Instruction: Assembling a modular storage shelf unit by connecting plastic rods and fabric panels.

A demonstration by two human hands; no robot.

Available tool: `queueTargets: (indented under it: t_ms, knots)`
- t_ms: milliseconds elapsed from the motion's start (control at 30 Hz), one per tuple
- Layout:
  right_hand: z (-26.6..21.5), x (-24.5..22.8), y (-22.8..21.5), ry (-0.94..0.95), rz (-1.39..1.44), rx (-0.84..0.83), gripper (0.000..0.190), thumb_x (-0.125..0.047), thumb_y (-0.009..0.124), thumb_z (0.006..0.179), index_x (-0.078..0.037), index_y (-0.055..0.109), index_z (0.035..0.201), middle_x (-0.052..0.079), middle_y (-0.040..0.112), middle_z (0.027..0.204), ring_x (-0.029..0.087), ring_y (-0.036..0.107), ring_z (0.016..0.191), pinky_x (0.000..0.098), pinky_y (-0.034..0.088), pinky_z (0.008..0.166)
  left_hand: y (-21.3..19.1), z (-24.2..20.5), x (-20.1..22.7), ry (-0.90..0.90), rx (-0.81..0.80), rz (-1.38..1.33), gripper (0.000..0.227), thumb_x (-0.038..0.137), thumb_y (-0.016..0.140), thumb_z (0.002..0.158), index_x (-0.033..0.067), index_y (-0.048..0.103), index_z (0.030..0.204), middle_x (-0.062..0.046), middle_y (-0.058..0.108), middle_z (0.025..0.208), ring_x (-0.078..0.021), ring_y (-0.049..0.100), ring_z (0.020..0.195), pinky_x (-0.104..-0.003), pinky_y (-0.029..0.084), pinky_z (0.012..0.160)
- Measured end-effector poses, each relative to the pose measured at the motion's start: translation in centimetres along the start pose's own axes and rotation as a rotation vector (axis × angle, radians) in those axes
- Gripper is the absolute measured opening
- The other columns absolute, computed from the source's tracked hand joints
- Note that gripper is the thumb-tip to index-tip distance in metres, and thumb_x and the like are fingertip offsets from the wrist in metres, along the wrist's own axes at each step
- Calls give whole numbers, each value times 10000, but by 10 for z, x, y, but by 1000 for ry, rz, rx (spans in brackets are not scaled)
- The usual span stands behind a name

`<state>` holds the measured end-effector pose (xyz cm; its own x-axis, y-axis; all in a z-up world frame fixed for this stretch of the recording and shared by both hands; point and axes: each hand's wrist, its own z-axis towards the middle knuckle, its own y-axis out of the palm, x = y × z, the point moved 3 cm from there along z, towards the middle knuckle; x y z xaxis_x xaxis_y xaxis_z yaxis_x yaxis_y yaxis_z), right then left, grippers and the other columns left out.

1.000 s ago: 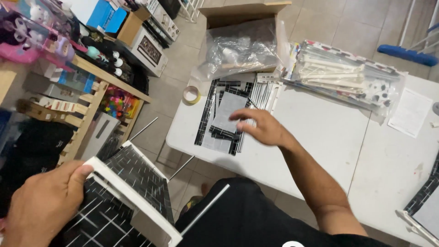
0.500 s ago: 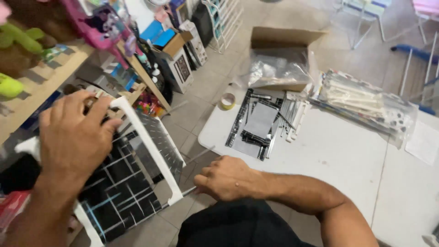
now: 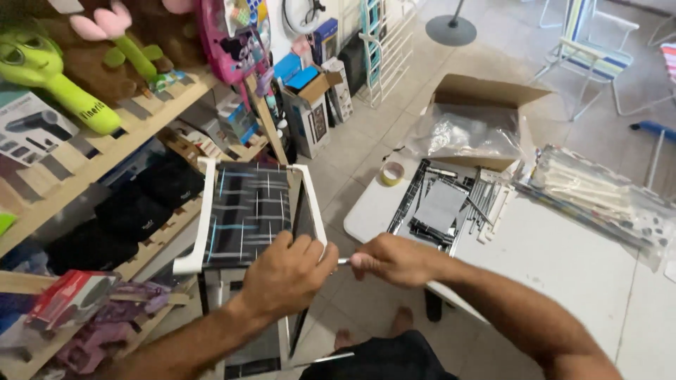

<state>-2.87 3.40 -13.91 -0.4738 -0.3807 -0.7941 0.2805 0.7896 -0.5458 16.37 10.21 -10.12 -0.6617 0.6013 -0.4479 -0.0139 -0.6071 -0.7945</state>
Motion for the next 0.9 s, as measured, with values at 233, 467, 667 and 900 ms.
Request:
queueTargets:
  t_ms: [233,467,667,900]
  knots:
    - [-2,-4,-26,-193,-581,566,378,-398,511,1040,-131,549,776,90,537,512,370,605,473,459,515,494,4,32,-39,21,125,-23,335,344,403,1051,166,596,843,-22,516,661,-221,558,636,-391,443,727]
    - [-63,97,-82,-342,-1058,1347,177,-221,621,1013,-193,655,841,-11,491,677,232,534,605,359,458,627,15,17,-114,-137,103,124,298,395,446,1095,203,621,947,15,527,678,-192,592,691,-384,465,815]
    - [-161,399,18,692,548,1555,41,-160,445,991,-138,478,982,59,548,753,178,474,586,334,366,523,4,-32,-143,-358,-4,288,181,449,684,1209,291,767,1180,91,693,883,-175,671,829,-338,446,818]
    - [-126,474,161,1141,1074,1164,509,42,497,951,-56,481,1450,175,680,960,219,567,630,338,452,525,11,-4,-131,-472,-180,97,295,303,684,1225,92,798,1397,-127,773,1072,-304,717,983,-378,551,840]
